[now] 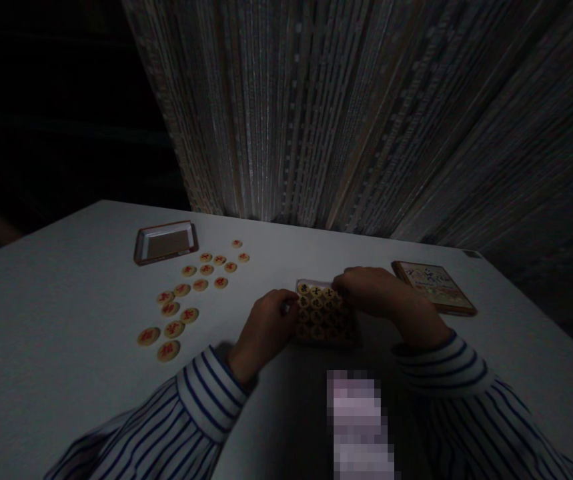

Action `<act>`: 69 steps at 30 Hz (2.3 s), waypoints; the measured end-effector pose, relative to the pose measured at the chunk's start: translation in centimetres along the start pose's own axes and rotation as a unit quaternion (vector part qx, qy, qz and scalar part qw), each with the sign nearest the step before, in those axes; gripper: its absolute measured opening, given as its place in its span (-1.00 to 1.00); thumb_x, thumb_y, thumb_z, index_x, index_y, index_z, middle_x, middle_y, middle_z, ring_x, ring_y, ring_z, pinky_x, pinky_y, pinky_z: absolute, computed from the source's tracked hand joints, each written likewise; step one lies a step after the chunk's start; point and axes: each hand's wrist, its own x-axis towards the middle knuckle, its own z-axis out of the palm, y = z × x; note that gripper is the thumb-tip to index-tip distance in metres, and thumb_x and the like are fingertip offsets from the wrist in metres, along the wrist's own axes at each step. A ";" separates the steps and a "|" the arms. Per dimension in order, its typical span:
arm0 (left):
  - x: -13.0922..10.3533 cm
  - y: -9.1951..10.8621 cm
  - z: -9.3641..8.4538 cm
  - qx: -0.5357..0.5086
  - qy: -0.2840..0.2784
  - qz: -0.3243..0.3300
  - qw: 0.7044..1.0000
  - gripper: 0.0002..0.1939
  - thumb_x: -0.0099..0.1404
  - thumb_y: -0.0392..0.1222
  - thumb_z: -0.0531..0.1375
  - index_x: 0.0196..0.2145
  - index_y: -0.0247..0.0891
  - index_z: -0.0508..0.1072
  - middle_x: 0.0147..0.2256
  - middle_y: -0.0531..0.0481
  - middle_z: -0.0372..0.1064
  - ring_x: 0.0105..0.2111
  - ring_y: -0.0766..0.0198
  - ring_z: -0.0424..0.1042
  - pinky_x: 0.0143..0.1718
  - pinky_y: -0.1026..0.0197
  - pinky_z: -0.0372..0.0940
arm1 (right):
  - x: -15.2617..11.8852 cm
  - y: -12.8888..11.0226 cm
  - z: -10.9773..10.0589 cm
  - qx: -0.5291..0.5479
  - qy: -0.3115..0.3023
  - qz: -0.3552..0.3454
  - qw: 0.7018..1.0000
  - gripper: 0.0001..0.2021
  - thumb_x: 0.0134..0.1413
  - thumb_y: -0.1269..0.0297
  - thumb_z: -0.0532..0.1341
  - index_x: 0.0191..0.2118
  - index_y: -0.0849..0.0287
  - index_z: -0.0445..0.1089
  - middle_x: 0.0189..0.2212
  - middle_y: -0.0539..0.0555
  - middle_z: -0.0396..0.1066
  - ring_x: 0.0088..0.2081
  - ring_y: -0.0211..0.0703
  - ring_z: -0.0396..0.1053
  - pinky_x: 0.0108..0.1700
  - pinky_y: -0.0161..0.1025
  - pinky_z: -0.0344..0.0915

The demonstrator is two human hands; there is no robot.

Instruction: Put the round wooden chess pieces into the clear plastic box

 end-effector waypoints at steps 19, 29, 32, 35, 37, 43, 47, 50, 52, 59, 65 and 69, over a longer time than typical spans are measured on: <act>0.0 0.0 0.1 -0.013 -0.003 -0.001 1.000 -0.77 0.19 -0.24 0.06 -0.26 -0.29 0.46 -0.32 -0.11 0.47 -0.37 0.23 0.43 -0.36 0.19 0.30 | 0.1 -0.1 0.1 0.000 0.002 -0.011 1.000 -0.74 0.05 0.44 0.02 -0.20 0.18 0.40 -0.24 0.18 0.42 -0.22 -0.03 0.38 -0.34 -0.23 0.22; -0.1 0.1 0.0 -0.009 -0.001 -0.002 1.000 -0.78 0.19 -0.24 0.06 -0.26 -0.27 0.47 -0.35 -0.08 0.47 -0.36 0.23 0.43 -0.34 0.20 0.30 | 0.1 0.0 0.2 -0.005 0.014 -0.017 1.000 -0.76 0.04 0.43 0.03 -0.18 0.19 0.37 -0.26 0.19 0.40 -0.23 -0.05 0.38 -0.36 -0.25 0.21; 0.0 0.1 0.0 -0.008 0.002 0.000 1.000 -0.78 0.19 -0.26 0.06 -0.26 -0.27 0.47 -0.34 -0.07 0.47 -0.35 0.24 0.43 -0.33 0.20 0.31 | 0.2 0.0 0.3 -0.009 0.012 -0.015 1.000 -0.76 0.04 0.43 0.03 -0.20 0.21 0.37 -0.27 0.20 0.41 -0.24 -0.05 0.38 -0.36 -0.25 0.20; 0.0 0.1 -0.1 -0.009 0.000 0.000 1.000 -0.78 0.18 -0.26 0.06 -0.26 -0.27 0.47 -0.33 -0.07 0.47 -0.34 0.23 0.42 -0.32 0.20 0.31 | 0.3 -0.1 0.3 -0.011 0.002 -0.009 1.000 -0.77 0.03 0.43 0.04 -0.20 0.21 0.37 -0.27 0.21 0.41 -0.24 -0.05 0.38 -0.36 -0.25 0.20; 0.0 0.1 -0.1 -0.008 -0.002 -0.001 1.000 -0.78 0.18 -0.25 0.06 -0.26 -0.28 0.47 -0.32 -0.08 0.47 -0.34 0.23 0.42 -0.32 0.19 0.31 | 0.3 -0.1 0.3 -0.010 0.000 -0.009 1.000 -0.76 0.03 0.44 0.03 -0.20 0.21 0.37 -0.26 0.21 0.41 -0.24 -0.05 0.38 -0.36 -0.25 0.20; 0.0 0.0 0.0 0.001 0.001 0.003 1.000 -0.78 0.19 -0.24 0.06 -0.26 -0.27 0.47 -0.33 -0.08 0.47 -0.35 0.23 0.42 -0.31 0.18 0.30 | 0.2 0.1 0.5 -0.006 0.014 -0.015 1.000 -0.76 0.03 0.44 0.03 -0.20 0.20 0.37 -0.26 0.20 0.40 -0.24 -0.07 0.37 -0.37 -0.26 0.18; 0.0 -0.1 0.0 0.000 0.001 0.005 1.000 -0.78 0.19 -0.25 0.06 -0.25 -0.27 0.47 -0.33 -0.08 0.47 -0.35 0.23 0.42 -0.30 0.18 0.30 | 0.2 -0.1 0.2 0.005 0.015 -0.021 1.000 -0.76 0.03 0.39 0.05 -0.17 0.18 0.36 -0.26 0.17 0.40 -0.25 -0.09 0.36 -0.38 -0.28 0.16; 0.0 -0.1 0.1 -0.001 0.004 0.007 1.000 -0.78 0.19 -0.25 0.06 -0.26 -0.27 0.47 -0.33 -0.08 0.47 -0.34 0.23 0.42 -0.31 0.19 0.31 | 0.2 -0.5 -0.2 0.013 0.011 -0.022 1.000 -0.75 0.05 0.35 0.04 -0.16 0.17 0.36 -0.25 0.17 0.40 -0.26 -0.10 0.36 -0.39 -0.28 0.15; 0.0 -0.1 0.1 0.001 0.005 0.007 1.000 -0.78 0.19 -0.25 0.06 -0.27 -0.26 0.47 -0.33 -0.08 0.47 -0.35 0.23 0.43 -0.32 0.19 0.31 | 0.3 -0.6 -0.3 0.016 0.011 -0.023 1.000 -0.74 0.06 0.33 0.03 -0.15 0.16 0.37 -0.25 0.18 0.40 -0.26 -0.09 0.36 -0.38 -0.27 0.15; -0.1 -0.1 0.0 -0.003 -0.002 0.005 1.000 -0.78 0.20 -0.24 0.06 -0.26 -0.28 0.46 -0.31 -0.09 0.47 -0.34 0.23 0.43 -0.33 0.21 0.30 | 0.4 -0.6 -0.1 0.018 0.026 -0.038 0.999 -0.73 0.08 0.31 0.01 -0.15 0.12 0.37 -0.25 0.15 0.39 -0.26 -0.05 0.36 -0.39 -0.24 0.15; 0.0 -0.2 0.1 0.000 0.004 0.012 1.000 -0.79 0.19 -0.24 0.06 -0.27 -0.27 0.46 -0.33 -0.08 0.47 -0.35 0.24 0.42 -0.33 0.21 0.30 | 0.4 -0.7 -0.3 0.015 0.024 -0.036 0.999 -0.74 0.08 0.33 0.00 -0.15 0.13 0.37 -0.24 0.15 0.40 -0.25 -0.07 0.35 -0.40 -0.26 0.13; 0.0 0.0 0.0 -0.002 0.005 0.014 1.000 -0.79 0.19 -0.24 0.07 -0.28 -0.27 0.47 -0.34 -0.07 0.46 -0.38 0.25 0.42 -0.33 0.20 0.30 | 0.5 -0.7 -0.1 0.013 0.026 -0.036 0.999 -0.75 0.08 0.34 0.00 -0.18 0.14 0.37 -0.27 0.15 0.40 -0.28 -0.09 0.36 -0.42 -0.28 0.10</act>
